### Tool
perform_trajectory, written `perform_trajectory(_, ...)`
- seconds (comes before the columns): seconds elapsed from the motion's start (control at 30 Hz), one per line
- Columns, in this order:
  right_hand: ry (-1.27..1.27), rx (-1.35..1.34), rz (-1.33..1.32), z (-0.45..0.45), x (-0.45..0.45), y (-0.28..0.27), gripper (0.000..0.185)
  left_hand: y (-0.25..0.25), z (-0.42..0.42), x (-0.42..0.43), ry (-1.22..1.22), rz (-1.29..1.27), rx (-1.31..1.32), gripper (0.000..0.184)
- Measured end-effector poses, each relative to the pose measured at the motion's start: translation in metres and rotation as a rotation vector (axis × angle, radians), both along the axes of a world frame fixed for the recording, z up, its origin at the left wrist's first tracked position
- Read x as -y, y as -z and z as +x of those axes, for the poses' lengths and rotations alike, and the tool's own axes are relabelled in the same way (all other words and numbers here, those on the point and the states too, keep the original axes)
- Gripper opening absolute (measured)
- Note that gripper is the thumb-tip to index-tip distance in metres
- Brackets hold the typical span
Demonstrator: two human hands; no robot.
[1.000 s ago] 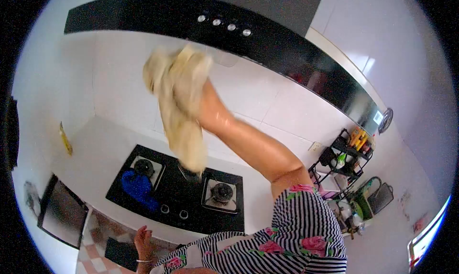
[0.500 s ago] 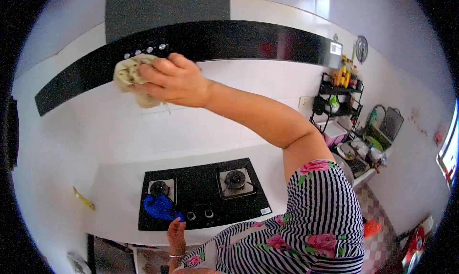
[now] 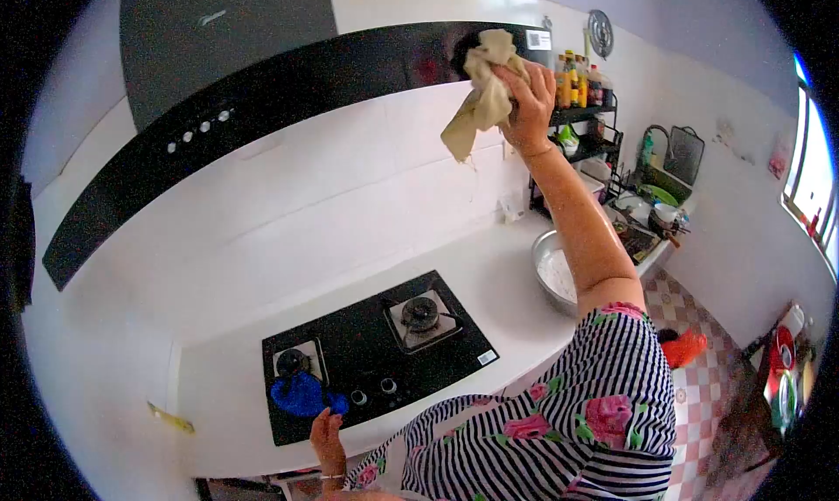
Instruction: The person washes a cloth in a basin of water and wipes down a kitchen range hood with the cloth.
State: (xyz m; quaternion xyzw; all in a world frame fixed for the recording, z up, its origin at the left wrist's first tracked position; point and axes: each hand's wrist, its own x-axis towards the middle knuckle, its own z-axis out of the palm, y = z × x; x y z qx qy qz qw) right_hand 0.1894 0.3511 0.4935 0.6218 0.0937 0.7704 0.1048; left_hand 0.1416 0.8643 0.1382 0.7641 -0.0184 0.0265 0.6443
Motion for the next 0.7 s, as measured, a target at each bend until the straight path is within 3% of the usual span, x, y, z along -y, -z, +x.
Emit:
perform_trajectory(0.17, -0.031, 0.236, 0.396, 0.015, 0.085, 0.039, 0.042, 0.003, 0.008, 0.005, 0.013, -0.036, 0.044, 0.026)
perform_trajectory(0.2, -0.467, 0.273, 0.594, 0.034, 0.104, 0.055, 0.035, -0.001, 0.007, 0.007, 0.02, 0.023, 0.024, 0.027)
perform_trajectory(0.3, -0.218, -0.175, 0.707, 0.056, 0.106, 0.076, 0.039, 0.02, 0.025, 0.007, 0.037, 0.012, 0.032, 0.027)
perform_trajectory(0.37, -0.407, -0.475, 0.827, 0.054, 0.063, 0.062, 0.037, 0.007, 0.018, 0.011, 0.035, -0.024, 0.022, 0.027)
perform_trajectory(0.5, -0.561, -0.554, 0.823, 0.078, 0.028, 0.033, 0.036, 0.016, 0.012, 0.012, 0.021, -0.002, -0.014, 0.029)
perform_trajectory(0.7, -0.583, -0.554, 0.757, 0.114, -0.014, 0.012, 0.034, 0.033, 0.002, 0.022, -0.008, -0.017, -0.046, 0.031)
